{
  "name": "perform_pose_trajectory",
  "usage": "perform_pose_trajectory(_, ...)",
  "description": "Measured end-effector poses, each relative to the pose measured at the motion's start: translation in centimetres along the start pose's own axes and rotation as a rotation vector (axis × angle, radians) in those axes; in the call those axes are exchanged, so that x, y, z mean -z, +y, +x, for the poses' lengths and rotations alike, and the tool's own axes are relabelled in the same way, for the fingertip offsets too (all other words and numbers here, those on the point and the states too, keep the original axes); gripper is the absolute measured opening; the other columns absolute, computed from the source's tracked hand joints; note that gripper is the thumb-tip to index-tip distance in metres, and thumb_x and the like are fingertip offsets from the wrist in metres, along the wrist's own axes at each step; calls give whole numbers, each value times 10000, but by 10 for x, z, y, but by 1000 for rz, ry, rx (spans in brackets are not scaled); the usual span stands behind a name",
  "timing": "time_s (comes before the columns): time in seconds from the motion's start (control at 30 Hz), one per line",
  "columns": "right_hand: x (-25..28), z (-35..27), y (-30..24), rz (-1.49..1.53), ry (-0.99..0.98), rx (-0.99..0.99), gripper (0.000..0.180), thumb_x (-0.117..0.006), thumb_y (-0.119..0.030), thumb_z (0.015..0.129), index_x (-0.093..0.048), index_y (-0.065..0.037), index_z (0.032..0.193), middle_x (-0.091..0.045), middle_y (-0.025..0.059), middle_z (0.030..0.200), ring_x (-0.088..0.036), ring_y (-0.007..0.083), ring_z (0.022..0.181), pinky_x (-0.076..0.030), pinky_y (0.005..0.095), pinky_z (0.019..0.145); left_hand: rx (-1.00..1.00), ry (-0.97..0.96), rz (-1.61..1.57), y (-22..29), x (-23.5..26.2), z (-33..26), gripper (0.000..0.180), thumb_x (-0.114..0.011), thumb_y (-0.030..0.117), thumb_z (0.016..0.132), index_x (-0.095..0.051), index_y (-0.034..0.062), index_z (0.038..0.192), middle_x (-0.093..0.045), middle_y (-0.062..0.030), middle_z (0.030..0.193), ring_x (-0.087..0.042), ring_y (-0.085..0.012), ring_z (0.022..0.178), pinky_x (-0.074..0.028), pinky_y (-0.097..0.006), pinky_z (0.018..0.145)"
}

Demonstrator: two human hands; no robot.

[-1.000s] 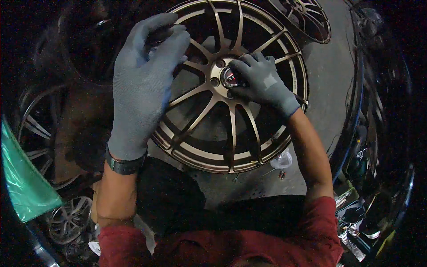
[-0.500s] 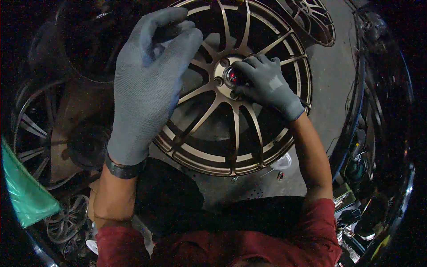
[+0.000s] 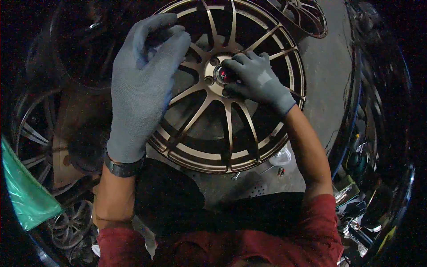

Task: The person sits on the floor and uses a wrench to tighten lug nuts on a bronze-colored car wheel. They then install a center cap and use a small tool to secure the cap's retaining ring.

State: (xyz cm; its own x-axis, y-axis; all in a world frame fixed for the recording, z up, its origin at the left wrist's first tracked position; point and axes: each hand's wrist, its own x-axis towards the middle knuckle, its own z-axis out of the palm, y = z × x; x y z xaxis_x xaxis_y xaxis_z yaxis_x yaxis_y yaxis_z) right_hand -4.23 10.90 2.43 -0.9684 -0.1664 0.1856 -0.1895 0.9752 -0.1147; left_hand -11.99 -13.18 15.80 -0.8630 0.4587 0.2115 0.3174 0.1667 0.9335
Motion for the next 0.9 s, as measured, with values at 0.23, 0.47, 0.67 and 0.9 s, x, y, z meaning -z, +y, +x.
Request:
perform_pose_trajectory(0.23,5,-7,4,45,102,0,611,-775,-432,843,-622,-116,1343,-658,115,1224,-613,340,1162,-461,503,937,0,-15,-8,0,-1,1,422,-633,165,1015,-578,-38,1381,-664,-145,1278,-681,-188,1087,-556,-318,949)
perform_pose_trajectory(0.47,50,-84,70,270,228,-129,383,-672,-170,986,-624,-55,1348,-692,184,1221,-684,329,1129,-546,430,953,-37,-75,-61,3,-23,-3,324,-578,125,1038,-637,-32,1315,-670,-139,1253,-710,-210,1017,-555,-318,931)
perform_pose_trajectory(0.67,15,-263,80,503,384,-762,324,-657,-257,1000,-676,-80,1270,-739,159,1141,-727,291,1033,-570,404,897,304,-503,13,45,-51,-58,178,-625,171,1014,-688,5,1025,-692,-66,844,-660,-157,752,-508,-310,640)
perform_pose_trajectory(0.9,-95,-375,-22,625,-259,-1103,282,-613,-200,979,-709,-65,1207,-747,172,1081,-728,267,976,-558,374,876,185,-1508,186,6,-147,-161,261,-597,162,1010,-635,-8,1205,-721,-221,1018,-727,-373,949,-564,-413,851)
